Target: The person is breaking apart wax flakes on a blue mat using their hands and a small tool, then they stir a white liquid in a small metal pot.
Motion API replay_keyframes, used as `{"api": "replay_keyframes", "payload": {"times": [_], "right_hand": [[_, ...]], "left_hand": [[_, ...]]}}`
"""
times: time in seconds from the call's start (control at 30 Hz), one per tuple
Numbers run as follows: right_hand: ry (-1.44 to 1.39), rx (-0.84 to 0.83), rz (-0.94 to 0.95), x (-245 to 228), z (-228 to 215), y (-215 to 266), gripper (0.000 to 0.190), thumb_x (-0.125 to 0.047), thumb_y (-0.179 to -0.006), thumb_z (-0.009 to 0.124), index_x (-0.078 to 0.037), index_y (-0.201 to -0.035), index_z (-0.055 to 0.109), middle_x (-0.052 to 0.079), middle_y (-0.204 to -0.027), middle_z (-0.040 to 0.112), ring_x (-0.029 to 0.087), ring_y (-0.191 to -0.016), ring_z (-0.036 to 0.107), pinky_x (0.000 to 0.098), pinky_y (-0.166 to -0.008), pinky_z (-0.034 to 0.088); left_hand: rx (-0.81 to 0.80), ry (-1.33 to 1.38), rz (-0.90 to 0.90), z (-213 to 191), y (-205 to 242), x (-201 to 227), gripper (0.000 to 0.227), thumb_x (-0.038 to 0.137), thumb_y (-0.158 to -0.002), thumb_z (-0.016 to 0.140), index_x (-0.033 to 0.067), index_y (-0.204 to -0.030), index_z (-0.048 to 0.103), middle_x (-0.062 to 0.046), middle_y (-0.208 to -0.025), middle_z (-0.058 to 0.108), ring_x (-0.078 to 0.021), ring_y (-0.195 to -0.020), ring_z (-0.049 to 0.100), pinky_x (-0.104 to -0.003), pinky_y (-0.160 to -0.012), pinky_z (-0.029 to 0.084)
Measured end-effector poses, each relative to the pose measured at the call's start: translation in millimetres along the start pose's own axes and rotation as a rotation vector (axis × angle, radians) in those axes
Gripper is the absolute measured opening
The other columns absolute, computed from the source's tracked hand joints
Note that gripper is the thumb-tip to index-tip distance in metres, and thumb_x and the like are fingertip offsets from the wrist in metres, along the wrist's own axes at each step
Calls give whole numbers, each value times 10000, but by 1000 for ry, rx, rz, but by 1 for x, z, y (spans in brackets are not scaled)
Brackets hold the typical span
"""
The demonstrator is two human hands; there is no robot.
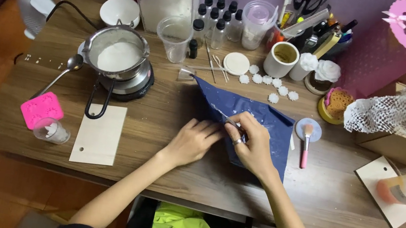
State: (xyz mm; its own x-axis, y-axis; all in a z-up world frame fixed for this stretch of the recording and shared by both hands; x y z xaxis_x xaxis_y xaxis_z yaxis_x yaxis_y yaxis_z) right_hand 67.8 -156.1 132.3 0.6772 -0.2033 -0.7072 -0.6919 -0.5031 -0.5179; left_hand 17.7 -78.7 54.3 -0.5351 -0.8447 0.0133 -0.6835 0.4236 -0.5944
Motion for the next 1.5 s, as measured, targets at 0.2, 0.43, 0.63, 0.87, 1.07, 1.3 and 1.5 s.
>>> {"api": "replay_keyframes", "payload": {"times": [0.2, 0.43, 0.63, 0.87, 1.07, 1.3, 1.5], "right_hand": [[-28, 7, 23, 4, -3, 2, 97, -173, -898, 603, -104, -842, 643, 65, -624, 506, 238, -521, 508, 322, -516, 415], [-49, -25, 66, 7, 10, 1, 72, -141, -885, 612, -91, -847, 646, 68, -638, 539, 236, -537, 535, 320, -546, 437], [-33, -25, 35, 3, 18, 4, 78, -163, -884, 626, -95, -849, 642, 83, -656, 548, 265, -553, 556, 339, -536, 446], [37, -154, -44, -11, 50, 20, 77, -153, -888, 596, -77, -874, 598, 110, -756, 581, 353, -672, 614, 404, -568, 495], [127, -201, -89, -8, 76, 30, 78, -201, -899, 577, -124, -888, 575, 54, -779, 562, 312, -689, 630, 373, -573, 514], [110, -223, -66, -17, 65, 33, 133, -259, -922, 552, -144, -965, 604, 48, -833, 576, 307, -743, 647, 391, -590, 531], [197, 21, 186, 69, -39, 49, 289, 32, -754, 493, -65, -1006, 596, 83, -942, 622, 227, -857, 579, 305, -729, 431]], "left_hand": [[54, -8, -5, 10, 5, -17, 144, 210, -773, 579, 169, -894, 647, -61, -837, 613, -234, -809, 562, -348, -664, 395], [-155, -146, -26, -10, 26, -37, 176, 205, -592, 600, 146, -741, 674, -73, -894, 591, -241, -878, 520, -375, -749, 377], [-382, 286, -4, 29, 14, 28, 317, 312, -804, 548, 44, -906, 682, -187, -859, 667, -322, -850, 639, -432, -791, 468], [-402, 292, 39, 58, 5, 100, 357, 343, -791, 592, 42, -975, 641, -172, -943, 630, -314, -896, 596, -418, -799, 435], [-418, 276, 60, 63, 26, 120, 418, 369, -780, 630, 40, -1035, 605, -159, -1015, 598, -308, -937, 559, -405, -807, 406], [-440, 259, 60, 36, 47, 116, 507, 400, -767, 675, 38, -1104, 564, -144, -1100, 561, -300, -983, 516, -391, -815, 373], [-405, 415, 106, -28, 50, 121, 443, 398, -929, 508, 41, -1178, 592, -132, -1164, 622, -255, -1037, 588, -364, -748, 409]]}}
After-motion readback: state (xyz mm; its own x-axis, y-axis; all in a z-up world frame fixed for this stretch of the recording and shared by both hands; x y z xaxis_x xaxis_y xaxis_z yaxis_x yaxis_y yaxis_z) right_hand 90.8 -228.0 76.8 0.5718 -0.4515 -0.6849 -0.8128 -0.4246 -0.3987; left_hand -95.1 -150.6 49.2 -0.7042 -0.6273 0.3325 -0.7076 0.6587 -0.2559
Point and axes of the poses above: each hand's wrist, its own y-axis away from the middle knuckle, its own z-axis out of the palm, x = y × z, the point moved 10 cm from there along -y, towards the middle knuckle
